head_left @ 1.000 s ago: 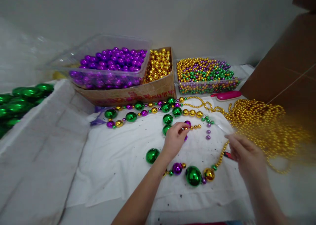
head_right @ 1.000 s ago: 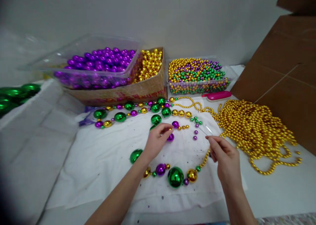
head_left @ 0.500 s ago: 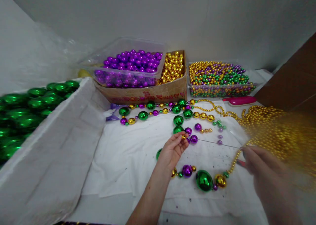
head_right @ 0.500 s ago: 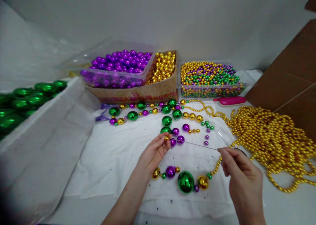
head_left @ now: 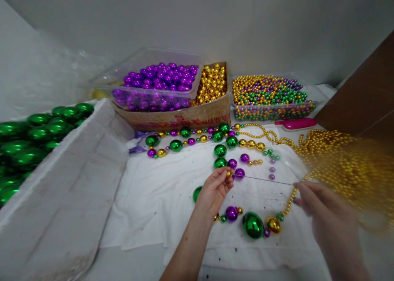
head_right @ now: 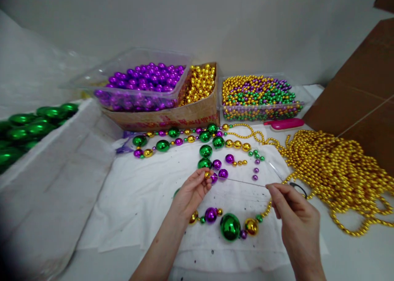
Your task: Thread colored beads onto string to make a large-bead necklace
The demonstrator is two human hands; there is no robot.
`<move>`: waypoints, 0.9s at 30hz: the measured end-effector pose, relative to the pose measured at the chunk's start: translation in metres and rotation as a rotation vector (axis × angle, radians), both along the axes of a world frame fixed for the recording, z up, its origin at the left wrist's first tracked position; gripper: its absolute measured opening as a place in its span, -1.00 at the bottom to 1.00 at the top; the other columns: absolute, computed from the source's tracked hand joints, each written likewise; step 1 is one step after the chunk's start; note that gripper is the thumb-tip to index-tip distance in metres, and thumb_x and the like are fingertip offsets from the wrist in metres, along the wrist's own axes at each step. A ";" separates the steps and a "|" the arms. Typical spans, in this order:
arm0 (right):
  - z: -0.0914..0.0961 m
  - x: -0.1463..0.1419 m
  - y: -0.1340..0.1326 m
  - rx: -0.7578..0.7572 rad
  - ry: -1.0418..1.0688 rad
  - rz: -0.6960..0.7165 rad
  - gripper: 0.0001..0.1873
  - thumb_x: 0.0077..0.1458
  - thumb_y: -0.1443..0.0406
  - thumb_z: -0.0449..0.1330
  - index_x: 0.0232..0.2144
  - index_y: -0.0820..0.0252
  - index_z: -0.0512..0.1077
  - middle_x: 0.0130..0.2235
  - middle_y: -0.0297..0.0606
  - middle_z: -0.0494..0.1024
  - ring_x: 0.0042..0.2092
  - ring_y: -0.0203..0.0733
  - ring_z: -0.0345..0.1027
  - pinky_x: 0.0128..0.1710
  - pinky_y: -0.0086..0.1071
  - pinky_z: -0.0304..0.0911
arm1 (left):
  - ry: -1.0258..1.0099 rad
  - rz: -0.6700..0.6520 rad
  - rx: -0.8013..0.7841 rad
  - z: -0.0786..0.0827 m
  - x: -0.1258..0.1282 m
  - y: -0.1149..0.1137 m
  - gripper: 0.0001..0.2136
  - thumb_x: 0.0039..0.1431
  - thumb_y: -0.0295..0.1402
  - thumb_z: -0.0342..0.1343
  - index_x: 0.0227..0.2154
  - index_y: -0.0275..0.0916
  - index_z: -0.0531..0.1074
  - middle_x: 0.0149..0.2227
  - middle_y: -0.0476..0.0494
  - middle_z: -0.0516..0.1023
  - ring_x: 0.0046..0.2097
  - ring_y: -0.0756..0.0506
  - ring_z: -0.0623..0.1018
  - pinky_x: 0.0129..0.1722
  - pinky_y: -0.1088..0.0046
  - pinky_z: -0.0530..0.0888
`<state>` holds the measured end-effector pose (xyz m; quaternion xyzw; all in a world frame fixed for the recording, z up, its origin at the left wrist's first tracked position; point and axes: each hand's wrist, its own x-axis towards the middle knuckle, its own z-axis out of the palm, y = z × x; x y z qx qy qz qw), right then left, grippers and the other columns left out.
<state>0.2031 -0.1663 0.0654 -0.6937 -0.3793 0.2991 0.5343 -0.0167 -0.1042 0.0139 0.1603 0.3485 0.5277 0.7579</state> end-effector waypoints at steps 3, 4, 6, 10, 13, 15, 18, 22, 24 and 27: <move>-0.006 0.001 0.001 0.000 -0.025 0.018 -0.76 -0.06 0.12 0.28 -0.42 0.16 0.53 -0.57 -0.35 0.37 -0.54 -0.32 0.13 -0.60 -0.47 0.07 | 0.013 0.006 -0.007 0.002 0.003 0.000 -0.80 0.00 -0.48 0.24 -0.26 -0.32 0.45 -0.27 -0.11 0.51 -0.37 0.10 0.45 -0.35 0.61 0.43; -0.010 -0.001 0.002 -0.002 -0.033 0.038 -0.75 -0.06 0.11 0.27 -0.42 0.17 0.53 -0.58 -0.35 0.36 -0.54 -0.31 0.13 -0.60 -0.46 0.07 | 0.009 0.010 -0.012 0.003 0.006 -0.001 -0.78 -0.02 -0.48 0.25 -0.26 -0.31 0.44 -0.27 -0.10 0.51 -0.38 0.10 0.45 -0.36 0.61 0.43; -0.018 -0.008 0.005 -0.015 -0.024 0.111 -0.75 -0.05 0.11 0.26 -0.45 0.18 0.52 -0.60 -0.37 0.33 -0.56 -0.31 0.12 -0.59 -0.45 0.07 | -0.010 0.016 -0.014 0.005 0.013 -0.002 -0.77 -0.04 -0.48 0.27 -0.28 -0.29 0.43 -0.29 -0.07 0.51 -0.40 0.11 0.44 -0.38 0.62 0.41; -0.038 -0.029 0.011 -0.075 0.067 0.324 -0.74 0.02 0.10 0.20 -0.46 0.17 0.51 -0.61 -0.40 0.30 -0.56 -0.31 0.16 -0.56 -0.43 0.09 | 0.038 -0.038 0.031 0.008 0.029 -0.007 -0.83 -0.05 -0.41 0.28 -0.39 -0.30 0.43 -0.28 -0.11 0.55 -0.43 0.10 0.43 -0.41 0.59 0.40; -0.046 -0.033 0.016 -0.062 0.007 0.458 -0.73 0.11 0.11 0.13 -0.39 0.15 0.52 -0.50 -0.32 0.42 -0.42 -0.21 0.30 -0.42 -0.36 0.22 | 0.219 -0.048 0.103 0.009 0.032 -0.009 -0.85 0.00 -0.34 0.25 -0.42 -0.33 0.47 -0.25 -0.19 0.57 -0.45 0.08 0.43 -0.45 0.57 0.39; -0.046 -0.028 0.019 0.010 -0.150 0.489 -0.74 0.14 0.14 0.11 -0.28 0.11 0.53 -0.30 -0.23 0.51 -0.21 -0.10 0.34 -0.18 -0.23 0.24 | 0.366 -0.033 0.164 0.011 0.031 -0.009 -0.85 0.01 -0.32 0.22 -0.42 -0.33 0.50 -0.22 -0.21 0.58 -0.48 0.08 0.42 -0.50 0.57 0.36; -0.040 -0.020 0.022 0.105 -0.353 0.474 -0.73 0.15 0.17 0.10 -0.13 0.02 0.50 -0.05 -0.20 0.47 0.03 -0.02 0.22 0.06 -0.11 0.08 | 0.510 -0.036 0.255 0.016 0.030 -0.006 -0.86 0.02 -0.32 0.21 -0.46 -0.32 0.52 -0.17 -0.21 0.57 -0.50 0.08 0.38 -0.51 0.56 0.34; -0.030 -0.024 0.021 0.100 -0.254 0.575 -0.74 0.15 0.17 0.11 -0.13 0.00 0.49 -0.06 -0.20 0.48 0.00 -0.03 0.26 -0.10 -0.20 0.21 | 0.553 -0.058 0.377 0.026 0.036 -0.006 -0.88 0.04 -0.34 0.19 -0.50 -0.29 0.53 -0.20 -0.18 0.57 -0.44 0.04 0.41 -0.46 0.54 0.36; -0.029 -0.028 0.019 0.052 -0.131 0.585 -0.80 0.11 0.17 0.15 -0.28 0.06 0.52 -0.20 -0.20 0.53 -0.14 -0.06 0.33 -0.28 -0.30 0.24 | 0.543 -0.060 0.403 0.029 0.038 -0.007 -0.89 0.04 -0.35 0.19 -0.50 -0.28 0.53 -0.22 -0.17 0.57 -0.42 0.03 0.42 -0.46 0.53 0.36; -0.033 -0.031 0.017 -0.037 0.159 0.497 -0.79 0.06 0.15 0.19 -0.44 0.16 0.50 -0.43 -0.25 0.52 -0.41 -0.22 0.32 -0.52 -0.43 0.15 | 0.507 -0.046 0.384 0.029 0.040 -0.009 -0.91 0.01 -0.37 0.21 -0.49 -0.28 0.54 -0.26 -0.16 0.57 -0.44 0.03 0.41 -0.48 0.53 0.34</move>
